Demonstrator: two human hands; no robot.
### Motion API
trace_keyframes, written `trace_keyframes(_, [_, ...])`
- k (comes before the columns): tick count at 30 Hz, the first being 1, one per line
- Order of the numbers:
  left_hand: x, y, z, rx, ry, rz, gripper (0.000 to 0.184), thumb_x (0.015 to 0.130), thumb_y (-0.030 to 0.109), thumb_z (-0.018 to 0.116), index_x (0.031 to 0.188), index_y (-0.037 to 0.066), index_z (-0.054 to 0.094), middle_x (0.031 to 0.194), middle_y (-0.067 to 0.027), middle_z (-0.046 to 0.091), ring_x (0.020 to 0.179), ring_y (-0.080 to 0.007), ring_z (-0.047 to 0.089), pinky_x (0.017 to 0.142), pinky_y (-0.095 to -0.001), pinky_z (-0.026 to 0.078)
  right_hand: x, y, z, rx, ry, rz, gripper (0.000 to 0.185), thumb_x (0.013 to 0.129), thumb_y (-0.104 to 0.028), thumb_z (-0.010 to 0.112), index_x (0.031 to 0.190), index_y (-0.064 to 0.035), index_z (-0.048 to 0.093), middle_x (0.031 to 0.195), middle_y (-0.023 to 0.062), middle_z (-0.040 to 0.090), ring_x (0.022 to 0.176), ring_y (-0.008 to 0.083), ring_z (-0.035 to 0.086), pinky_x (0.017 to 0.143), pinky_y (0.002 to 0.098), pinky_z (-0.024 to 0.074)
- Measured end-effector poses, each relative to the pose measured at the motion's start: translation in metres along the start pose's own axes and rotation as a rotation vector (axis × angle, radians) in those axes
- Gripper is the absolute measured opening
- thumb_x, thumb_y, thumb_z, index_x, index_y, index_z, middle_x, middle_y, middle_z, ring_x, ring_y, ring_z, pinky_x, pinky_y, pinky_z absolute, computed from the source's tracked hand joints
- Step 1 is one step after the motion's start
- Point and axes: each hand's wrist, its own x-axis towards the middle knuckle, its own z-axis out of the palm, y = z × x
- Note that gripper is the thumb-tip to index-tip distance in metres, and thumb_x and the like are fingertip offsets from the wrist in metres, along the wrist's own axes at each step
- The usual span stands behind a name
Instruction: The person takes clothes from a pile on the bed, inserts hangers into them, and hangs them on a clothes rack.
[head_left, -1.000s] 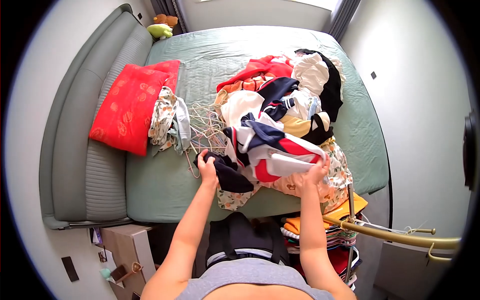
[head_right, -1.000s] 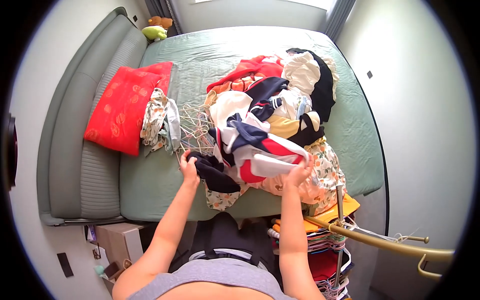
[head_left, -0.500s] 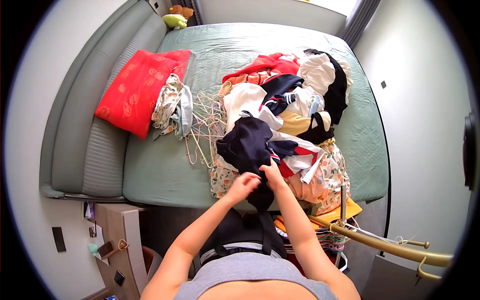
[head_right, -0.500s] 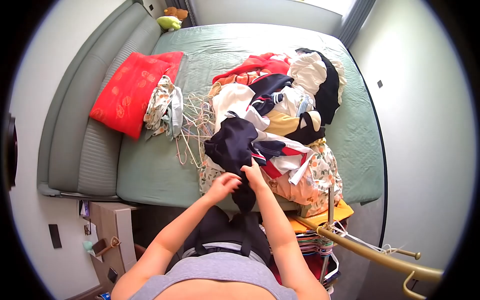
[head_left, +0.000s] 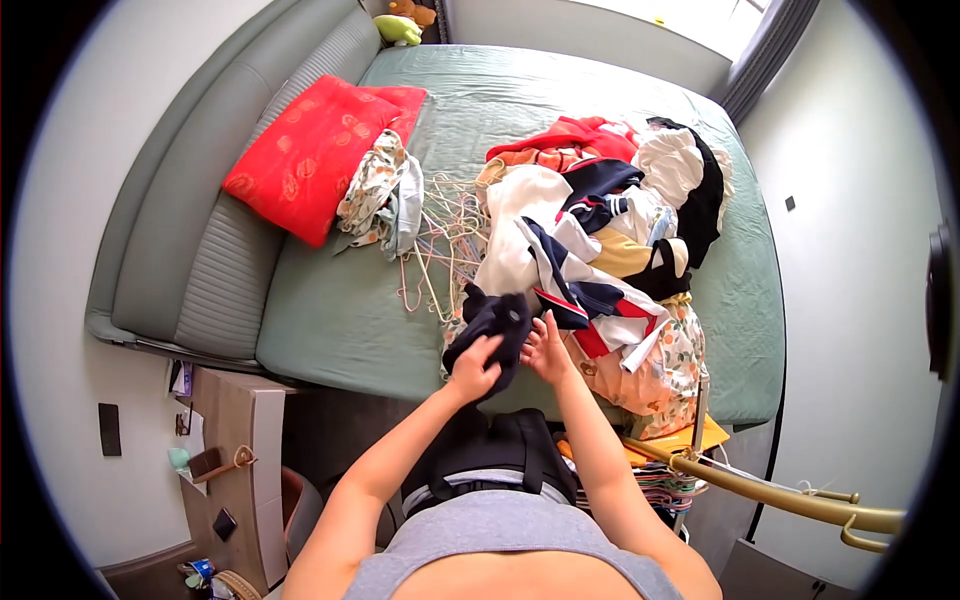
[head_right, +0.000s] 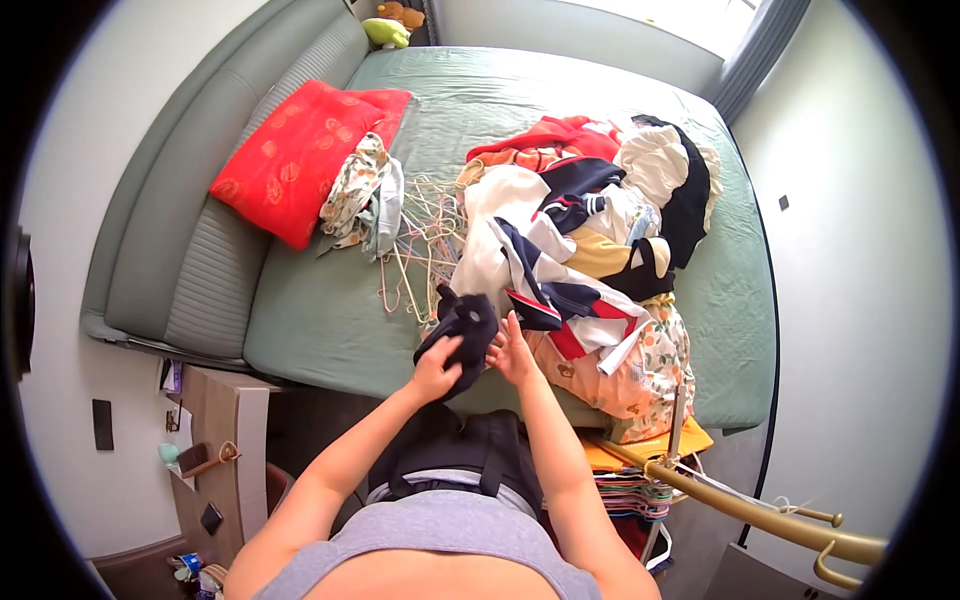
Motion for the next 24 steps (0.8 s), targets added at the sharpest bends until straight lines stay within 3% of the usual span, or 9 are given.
trace_keyframes(3, [-0.01, 0.015, -0.035, -0.061, -0.384, 0.044, 0.044, 0.078, 0.024, 0.065, 0.116, 0.005, 0.056, 0.105, -0.0196, 0.059, 0.097, -0.0321, 0.056, 0.087, -0.0368, 0.044, 0.014, 0.009, 0.028, -0.158, -0.132, -0.025, 0.034, 0.082, -0.021, 0.057, 0.112, -0.0067, 0.056, 0.1, 0.0068, 0.062, 0.085, 0.0215, 0.062, 0.077, 0.032, 0.0507])
trace_keyframes(5, [-0.013, -0.001, -0.056, -0.158, -0.505, 0.045, 0.031, 0.083, 0.027, 0.063, 0.105, 0.006, 0.063, 0.091, -0.0142, 0.064, 0.085, -0.0268, 0.059, 0.078, -0.0354, 0.047, 0.015, 0.019, 0.046, -0.268, -0.128, -0.067, 0.043, 0.068, -0.002, 0.05, 0.111, -0.0027, 0.055, 0.099, 0.011, 0.062, 0.084, 0.0246, 0.062, 0.078, 0.0347, 0.0518])
trace_keyframes(8, [-0.013, -0.045, -0.093, -0.286, -0.14, -0.237, 0.02, 0.082, 0.023, 0.063, 0.084, 0.004, 0.064, 0.08, -0.0098, 0.063, 0.064, -0.0216, 0.06, 0.063, -0.0336, 0.048, 0.012, 0.033, 0.08, -0.127, -0.213, 0.001, 0.048, 0.065, -0.002, 0.047, 0.112, -0.0005, 0.053, 0.095, 0.0129, 0.062, 0.081, 0.0263, 0.063, 0.074, 0.0338, 0.0532])
trace_keyframes(9, [-0.01, -0.053, -0.112, -0.135, -0.015, -0.264, 0.02, 0.078, 0.021, 0.066, 0.088, 0.005, 0.06, 0.084, -0.0084, 0.062, 0.071, -0.0214, 0.06, 0.065, -0.0338, 0.047, 0.009, 0.036, 0.096, -0.165, -0.197, 0.03, 0.052, 0.06, -0.001, 0.046, 0.111, 0.0002, 0.054, 0.095, 0.0134, 0.062, 0.081, 0.0267, 0.063, 0.073, 0.0334, 0.0533])
trace_keyframes(12, [0.004, -0.072, -0.159, 0.276, 0.244, 0.143, 0.043, 0.069, 0.02, 0.072, 0.106, 0.01, 0.053, 0.103, -0.0081, 0.058, 0.09, -0.0244, 0.058, 0.076, -0.0324, 0.047, 0.026, 0.064, 0.124, -0.323, -0.248, 0.087, 0.048, 0.063, 0.0, 0.049, 0.111, -0.0005, 0.055, 0.097, 0.0108, 0.063, 0.084, 0.022, 0.063, 0.075, 0.0317, 0.0523])
trace_keyframes(15, [0.008, -0.111, -0.186, 0.154, -0.103, 0.138, 0.044, 0.068, 0.019, 0.073, 0.106, 0.01, 0.052, 0.097, -0.0086, 0.06, 0.089, -0.0237, 0.06, 0.079, -0.0328, 0.048, 0.035, 0.084, 0.162, -0.302, -0.291, 0.088, 0.037, 0.071, -0.002, 0.054, 0.109, -0.0008, 0.057, 0.098, 0.0083, 0.063, 0.089, 0.0187, 0.062, 0.081, 0.03, 0.0488])
trace_keyframes(18, [0.013, -0.165, -0.197, -0.16, -0.319, -0.071, 0.044, 0.068, 0.019, 0.073, 0.105, 0.009, 0.051, 0.088, -0.009, 0.062, 0.084, -0.0224, 0.061, 0.077, -0.0331, 0.049, 0.048, 0.086, 0.188, -0.142, -0.36, -0.013, 0.033, 0.072, -0.003, 0.055, 0.105, 0.0003, 0.057, 0.098, 0.0087, 0.063, 0.088, 0.0197, 0.061, 0.082, 0.0302, 0.0485])
trace_keyframes(22, [0.023, -0.197, -0.212, -0.396, -0.124, -0.248, 0.026, 0.072, 0.007, 0.064, 0.093, 0.007, 0.051, 0.064, -0.002, 0.054, 0.055, -0.0119, 0.052, 0.054, -0.0263, 0.043, 0.06, 0.083, 0.212, -0.31, -0.032, -0.206, 0.029, 0.077, -0.005, 0.057, 0.106, 0.0002, 0.057, 0.094, 0.0056, 0.062, 0.085, 0.0152, 0.06, 0.078, 0.0275, 0.0473])
trace_keyframes(24, [0.037, -0.208, -0.215, -0.254, 0.068, -0.284, 0.019, 0.071, 0.003, 0.058, 0.089, 0.007, 0.052, 0.058, -0.0001, 0.049, 0.05, -0.009, 0.045, 0.049, -0.0248, 0.038, 0.073, 0.081, 0.214, -0.419, 0.044, -0.438, 0.022, 0.079, -0.005, 0.058, 0.1, 0.0003, 0.061, 0.088, 0.0017, 0.063, 0.081, 0.0111, 0.059, 0.073, 0.0237, 0.046])
